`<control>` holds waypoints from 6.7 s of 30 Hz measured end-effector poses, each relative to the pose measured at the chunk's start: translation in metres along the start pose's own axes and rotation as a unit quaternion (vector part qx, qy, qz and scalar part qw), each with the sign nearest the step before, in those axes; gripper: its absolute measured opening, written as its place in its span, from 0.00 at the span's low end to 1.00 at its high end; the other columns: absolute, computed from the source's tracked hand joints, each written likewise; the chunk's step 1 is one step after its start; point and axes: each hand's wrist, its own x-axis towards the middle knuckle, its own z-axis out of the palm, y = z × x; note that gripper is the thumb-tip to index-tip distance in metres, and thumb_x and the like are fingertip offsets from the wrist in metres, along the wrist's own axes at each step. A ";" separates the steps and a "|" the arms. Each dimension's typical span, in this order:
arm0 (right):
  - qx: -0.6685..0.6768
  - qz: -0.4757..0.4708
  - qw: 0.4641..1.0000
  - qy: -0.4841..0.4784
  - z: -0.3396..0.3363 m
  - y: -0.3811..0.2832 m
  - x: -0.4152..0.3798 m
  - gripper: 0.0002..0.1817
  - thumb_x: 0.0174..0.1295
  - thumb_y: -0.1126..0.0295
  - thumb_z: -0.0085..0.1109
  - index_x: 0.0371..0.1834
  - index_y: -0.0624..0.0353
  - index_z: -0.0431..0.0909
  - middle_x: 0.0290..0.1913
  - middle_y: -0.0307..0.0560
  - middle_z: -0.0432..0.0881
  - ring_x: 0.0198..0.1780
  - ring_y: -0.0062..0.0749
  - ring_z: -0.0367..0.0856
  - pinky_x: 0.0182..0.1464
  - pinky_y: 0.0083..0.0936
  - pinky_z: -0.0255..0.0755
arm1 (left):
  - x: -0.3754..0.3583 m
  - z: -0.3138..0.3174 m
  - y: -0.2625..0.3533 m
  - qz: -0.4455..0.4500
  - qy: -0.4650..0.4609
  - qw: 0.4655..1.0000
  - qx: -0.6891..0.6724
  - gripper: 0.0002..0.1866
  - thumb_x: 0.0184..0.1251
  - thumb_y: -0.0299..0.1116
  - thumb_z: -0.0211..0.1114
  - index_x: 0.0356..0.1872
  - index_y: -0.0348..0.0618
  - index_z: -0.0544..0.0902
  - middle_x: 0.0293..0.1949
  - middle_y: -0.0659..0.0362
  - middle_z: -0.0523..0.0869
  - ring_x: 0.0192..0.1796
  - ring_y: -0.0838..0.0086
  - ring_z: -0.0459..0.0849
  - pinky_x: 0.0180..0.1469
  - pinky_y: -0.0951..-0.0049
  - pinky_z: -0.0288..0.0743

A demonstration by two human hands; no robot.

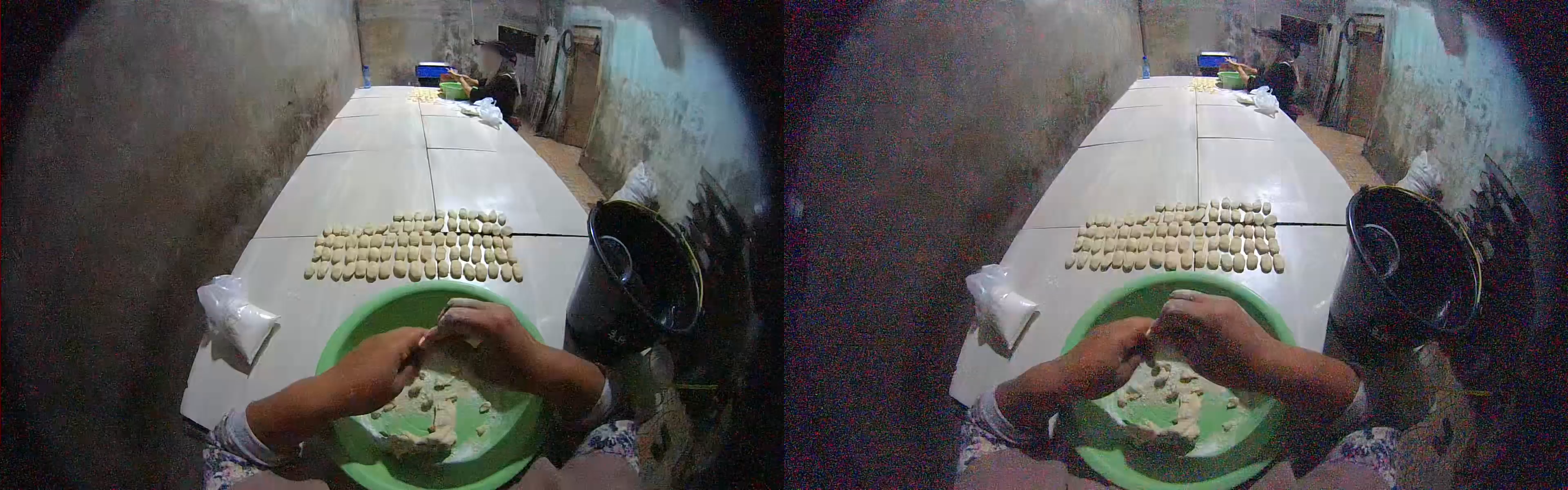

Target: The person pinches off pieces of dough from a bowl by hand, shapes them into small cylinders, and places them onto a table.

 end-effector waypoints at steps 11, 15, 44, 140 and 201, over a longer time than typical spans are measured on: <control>0.325 0.235 0.916 -0.020 -0.005 0.002 0.001 0.13 0.69 0.66 0.53 0.42 0.67 0.78 0.33 0.40 0.80 0.35 0.19 0.75 0.39 0.22 0.71 | 0.002 -0.006 -0.004 -0.046 -0.083 0.982 -0.162 0.23 0.78 0.47 0.41 0.31 0.36 0.71 0.25 0.57 0.75 0.26 0.72 0.78 0.32 0.68 0.74; 0.348 0.244 0.905 -0.012 -0.010 0.000 0.004 0.11 0.70 0.68 0.52 0.43 0.66 0.78 0.31 0.39 0.79 0.34 0.19 0.75 0.38 0.19 0.70 | 0.007 -0.010 -0.012 -0.073 -0.027 0.950 -0.303 0.20 0.78 0.44 0.42 0.32 0.39 0.72 0.25 0.62 0.72 0.27 0.76 0.74 0.34 0.73 0.73; 0.076 0.026 0.991 -0.108 0.004 -0.004 -0.006 0.06 0.61 0.72 0.53 0.37 0.63 0.70 0.33 0.55 0.73 0.37 0.54 0.77 0.38 0.42 0.73 | 0.003 -0.014 0.004 -0.042 -0.229 0.935 -0.266 0.11 0.68 0.26 0.57 0.49 0.36 0.75 0.39 0.55 0.84 0.41 0.72 0.83 0.46 0.71 0.76; 0.178 0.217 0.960 0.003 0.050 -0.085 -0.091 0.08 0.59 0.81 0.60 0.42 0.65 0.76 0.36 0.48 0.83 0.38 0.26 0.83 0.41 0.26 0.78 | -0.094 0.071 0.053 -0.158 -0.035 0.984 -0.069 0.18 0.74 0.42 0.47 0.44 0.36 0.77 0.33 0.46 0.81 0.37 0.56 0.81 0.43 0.59 0.73; -0.048 0.229 0.961 0.150 0.092 0.340 0.197 0.09 0.52 0.78 0.61 0.37 0.61 0.84 0.35 0.47 0.87 0.35 0.26 0.82 0.39 0.23 0.76 | -0.111 -0.044 -0.121 -0.040 0.517 0.699 -0.493 0.13 0.75 0.40 0.48 0.41 0.42 0.74 0.31 0.61 0.78 0.37 0.75 0.77 0.47 0.73 0.70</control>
